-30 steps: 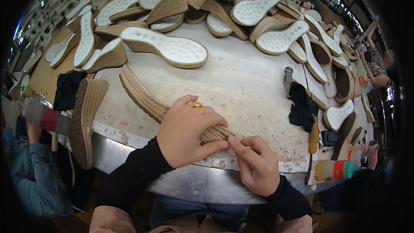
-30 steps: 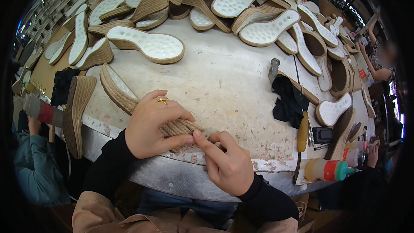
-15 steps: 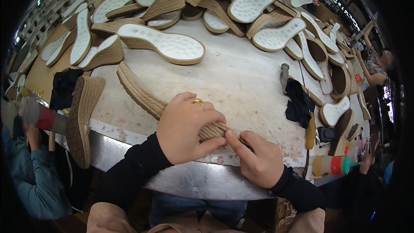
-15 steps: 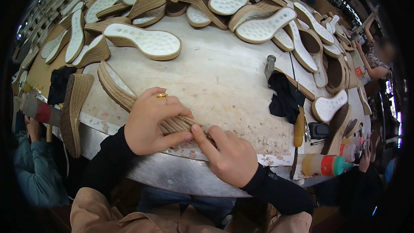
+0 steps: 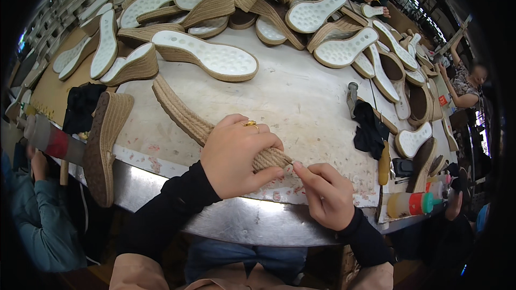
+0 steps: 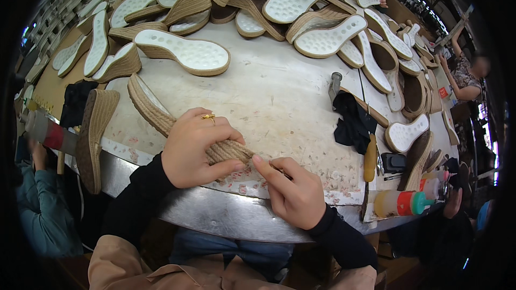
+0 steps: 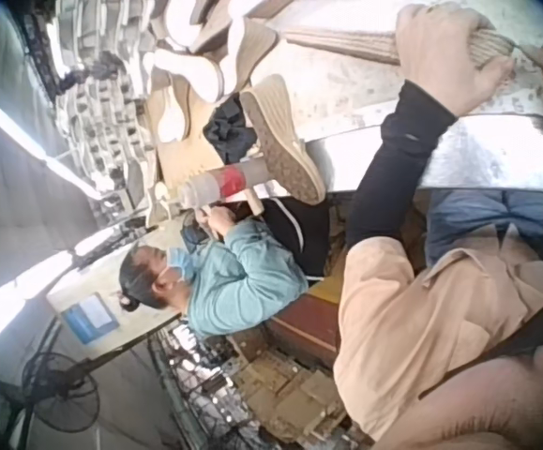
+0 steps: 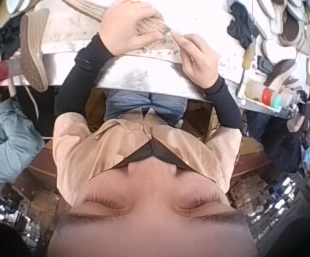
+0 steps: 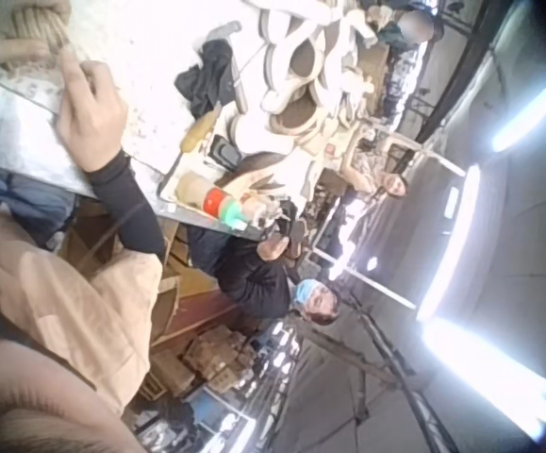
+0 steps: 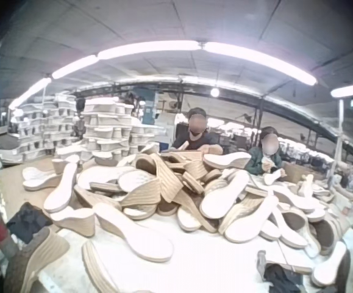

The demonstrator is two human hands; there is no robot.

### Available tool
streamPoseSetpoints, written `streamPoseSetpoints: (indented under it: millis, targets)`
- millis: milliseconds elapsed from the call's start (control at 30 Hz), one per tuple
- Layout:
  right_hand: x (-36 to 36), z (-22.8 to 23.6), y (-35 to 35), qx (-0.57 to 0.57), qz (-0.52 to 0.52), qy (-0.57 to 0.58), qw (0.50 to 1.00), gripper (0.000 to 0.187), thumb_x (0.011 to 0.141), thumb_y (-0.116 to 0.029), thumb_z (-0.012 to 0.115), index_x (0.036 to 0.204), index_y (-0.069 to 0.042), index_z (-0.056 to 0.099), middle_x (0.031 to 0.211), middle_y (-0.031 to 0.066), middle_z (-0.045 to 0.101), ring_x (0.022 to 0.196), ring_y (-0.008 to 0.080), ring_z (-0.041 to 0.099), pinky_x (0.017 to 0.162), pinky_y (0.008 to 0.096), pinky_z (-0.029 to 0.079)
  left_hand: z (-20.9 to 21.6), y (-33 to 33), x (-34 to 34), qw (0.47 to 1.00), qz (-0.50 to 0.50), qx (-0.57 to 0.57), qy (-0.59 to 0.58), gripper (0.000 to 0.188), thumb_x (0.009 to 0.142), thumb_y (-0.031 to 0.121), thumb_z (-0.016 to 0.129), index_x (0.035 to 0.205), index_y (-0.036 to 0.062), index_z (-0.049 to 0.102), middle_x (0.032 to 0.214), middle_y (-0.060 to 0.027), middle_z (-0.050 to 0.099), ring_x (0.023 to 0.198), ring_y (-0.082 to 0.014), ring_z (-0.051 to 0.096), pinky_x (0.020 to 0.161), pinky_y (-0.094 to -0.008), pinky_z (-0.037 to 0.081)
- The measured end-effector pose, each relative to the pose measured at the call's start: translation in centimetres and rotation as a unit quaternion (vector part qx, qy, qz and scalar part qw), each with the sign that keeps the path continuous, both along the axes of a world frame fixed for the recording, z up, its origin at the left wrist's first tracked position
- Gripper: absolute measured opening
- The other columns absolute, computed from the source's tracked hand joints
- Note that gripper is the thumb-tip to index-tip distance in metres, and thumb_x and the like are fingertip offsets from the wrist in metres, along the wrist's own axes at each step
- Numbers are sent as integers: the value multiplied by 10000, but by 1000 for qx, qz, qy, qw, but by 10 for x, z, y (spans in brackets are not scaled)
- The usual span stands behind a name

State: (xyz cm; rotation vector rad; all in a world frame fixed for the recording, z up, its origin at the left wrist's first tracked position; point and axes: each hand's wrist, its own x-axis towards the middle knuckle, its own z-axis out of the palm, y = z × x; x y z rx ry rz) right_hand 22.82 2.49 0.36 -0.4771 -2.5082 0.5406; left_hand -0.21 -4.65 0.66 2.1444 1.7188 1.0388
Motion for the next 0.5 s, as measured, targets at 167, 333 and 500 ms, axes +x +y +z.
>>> streamPoseSetpoints:
  millis: [167, 333, 500]
  targets:
    - [-10, 12, 6, 75, 29, -33, 996, 574, 701, 20, 691, 1253, -139, 684, 886, 83, 592, 626, 220, 597, 544, 319, 496, -1, 0, 0, 1000, 3, 2, -4, 300, 749, 331, 785, 952, 131, 691, 841, -28, 662, 851, -257, 644, 977, -446, 410]
    - [-14, 18, 11, 137, 43, -54, 988, 589, 687, -15, 694, 1261, -150, 677, 865, 62, 560, 600, 212, 573, 519, 322, 486, -2, -1, 0, 1000, 7, 4, -5, 289, 749, 328, 781, 944, 134, 693, 838, -28, 663, 848, -260, 645, 978, -444, 411]
    - [-14, 27, 1, 127, 16, -119, 985, 592, 664, 14, 672, 1238, -131, 679, 853, 68, 557, 595, 223, 586, 502, 341, 481, -1, -1, 2, 1000, 9, 1, -10, 279, 745, 320, 781, 932, 133, 693, 837, -28, 663, 844, -261, 642, 969, -444, 414]
